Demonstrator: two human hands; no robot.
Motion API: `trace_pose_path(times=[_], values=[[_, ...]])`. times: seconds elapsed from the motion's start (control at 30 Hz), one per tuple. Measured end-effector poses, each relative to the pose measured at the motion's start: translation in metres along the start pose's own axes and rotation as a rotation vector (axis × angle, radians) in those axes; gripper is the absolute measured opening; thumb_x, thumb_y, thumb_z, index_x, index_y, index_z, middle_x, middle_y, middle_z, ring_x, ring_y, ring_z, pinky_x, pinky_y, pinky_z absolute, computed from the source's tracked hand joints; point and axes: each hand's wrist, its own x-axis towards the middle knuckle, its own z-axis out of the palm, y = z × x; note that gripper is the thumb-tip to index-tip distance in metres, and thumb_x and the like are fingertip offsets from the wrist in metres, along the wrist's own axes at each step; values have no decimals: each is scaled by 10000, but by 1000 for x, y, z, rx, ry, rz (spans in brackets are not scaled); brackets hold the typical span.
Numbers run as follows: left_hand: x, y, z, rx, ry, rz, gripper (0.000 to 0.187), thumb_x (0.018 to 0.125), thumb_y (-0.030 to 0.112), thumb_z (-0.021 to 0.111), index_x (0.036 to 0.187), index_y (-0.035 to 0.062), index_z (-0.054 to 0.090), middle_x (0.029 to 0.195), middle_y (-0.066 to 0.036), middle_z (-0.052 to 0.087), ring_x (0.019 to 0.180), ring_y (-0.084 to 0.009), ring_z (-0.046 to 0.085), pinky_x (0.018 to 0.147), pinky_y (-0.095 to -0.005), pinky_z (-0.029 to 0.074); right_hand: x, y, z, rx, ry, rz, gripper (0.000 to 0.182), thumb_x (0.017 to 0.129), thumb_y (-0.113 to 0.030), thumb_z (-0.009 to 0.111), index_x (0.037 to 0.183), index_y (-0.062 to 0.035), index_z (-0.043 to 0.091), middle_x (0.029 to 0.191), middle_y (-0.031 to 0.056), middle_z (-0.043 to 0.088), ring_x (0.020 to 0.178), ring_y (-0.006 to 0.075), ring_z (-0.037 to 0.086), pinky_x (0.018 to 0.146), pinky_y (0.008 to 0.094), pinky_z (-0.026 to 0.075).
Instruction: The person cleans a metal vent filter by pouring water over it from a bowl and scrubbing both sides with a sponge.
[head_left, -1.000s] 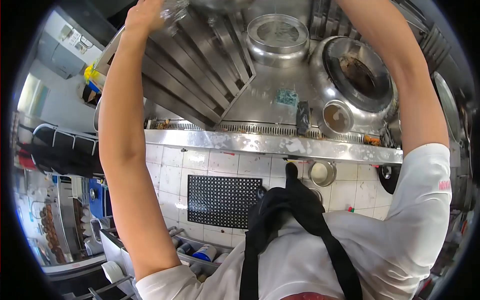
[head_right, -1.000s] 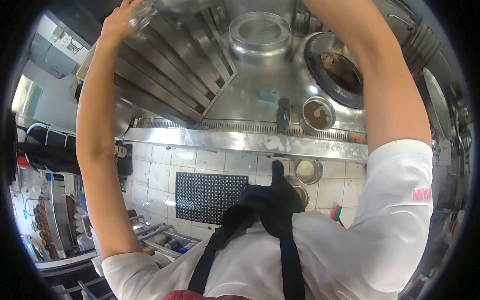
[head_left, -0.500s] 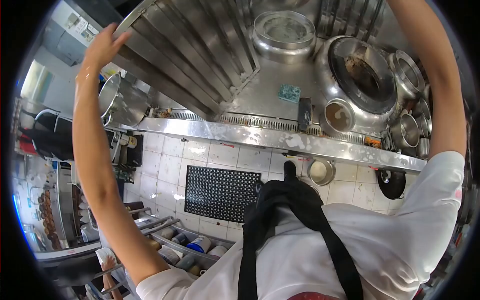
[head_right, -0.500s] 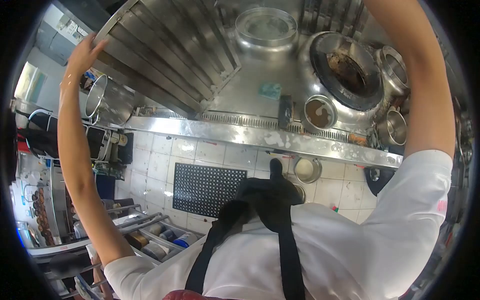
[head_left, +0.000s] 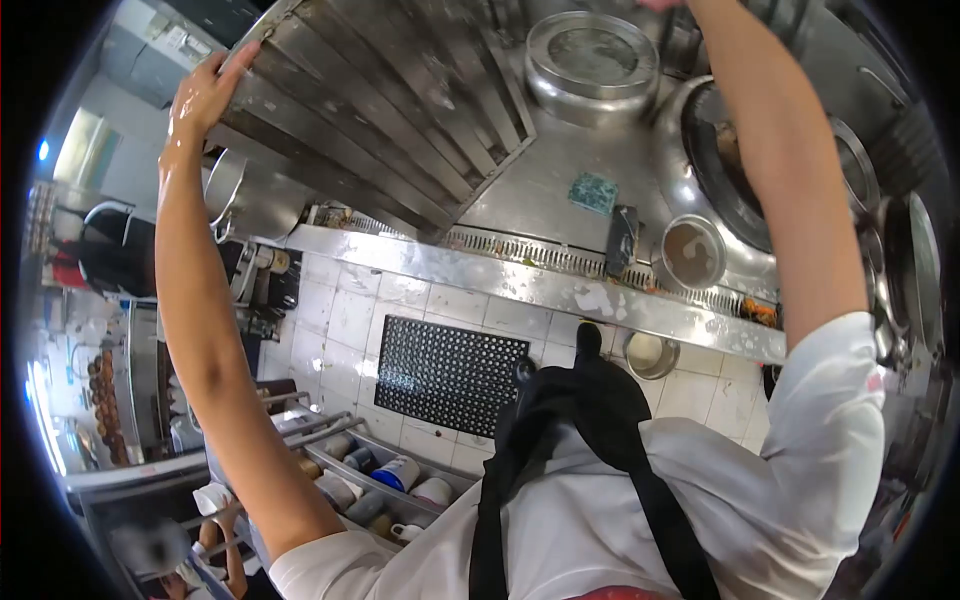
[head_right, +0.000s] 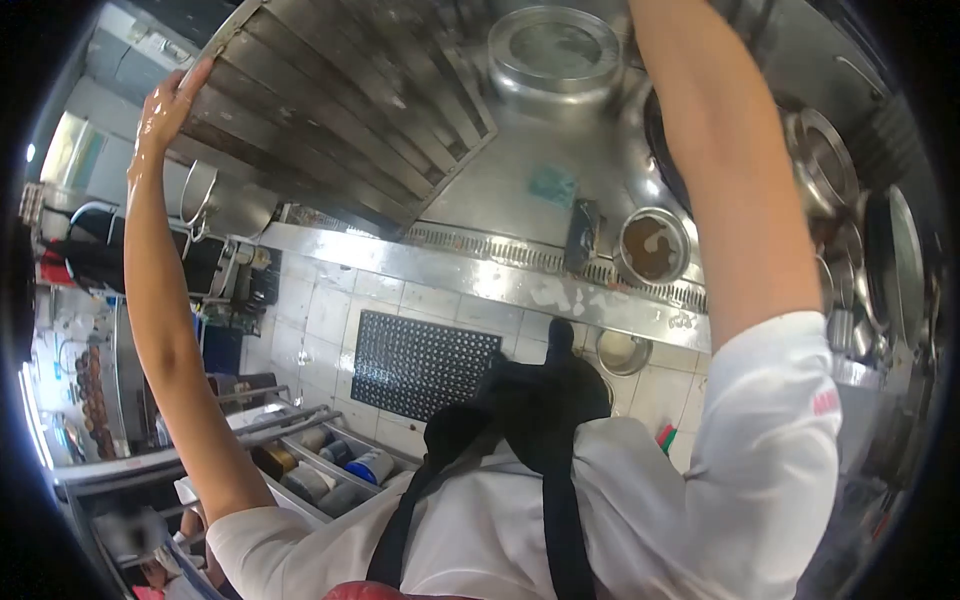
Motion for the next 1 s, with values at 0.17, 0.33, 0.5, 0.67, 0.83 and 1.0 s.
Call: trace_pose_path(times=[0.17,0.33,0.5,0.67,0.83,1.0], values=[[-26,-33,11,-333,102,-32,671,845,607,690,1151,10,708,1060,-150,717,1013,-213,656,929,-336,478,63,114,86,204,221,2,342,933,-314,636,1101,-17,657,992,87,693,949,211,676,743,385,587],[-64,-4,55,-1167,952,-169,474,918,366,717,1225,19,618,917,-55,696,857,-142,617,783,-260,476,-13,-58,175,319,-130,-600,469,895,-417,702,1092,4,639,995,70,653,953,174,587,842,358,463],[-149,46,125,-1527,910,-561,658,987,664,401,1264,86,548,1133,-70,628,993,-203,571,866,-367,426,-106,-144,188,509,79,-429,595,931,-536,628,1173,8,621,1150,69,639,1090,196,557,996,348,417],[-143,72,144,-975,1143,-856,778,1014,660,277,1207,-21,599,1193,-171,641,1073,-307,607,957,-391,456,-143,-81,176,475,224,-789,603,954,-554,583,1190,-2,635,1101,92,687,1036,169,602,921,328,460],[-109,38,154,-1548,904,-766,790,1029,611,263,1478,-27,385,1521,-217,402,1367,-330,420,1130,-415,335,-276,-52,201,449,446,-1031,463,915,-389,701,1147,8,648,983,94,710,879,167,647,768,320,522],[-127,22,94,-1592,412,-530,878,976,615,458,1504,-63,278,1567,-207,297,1495,-307,192,1181,-516,238,-340,-60,252,315,585,-1271,379,812,-367,774,895,-35,611,729,87,586,611,205,602,497,325,478]])
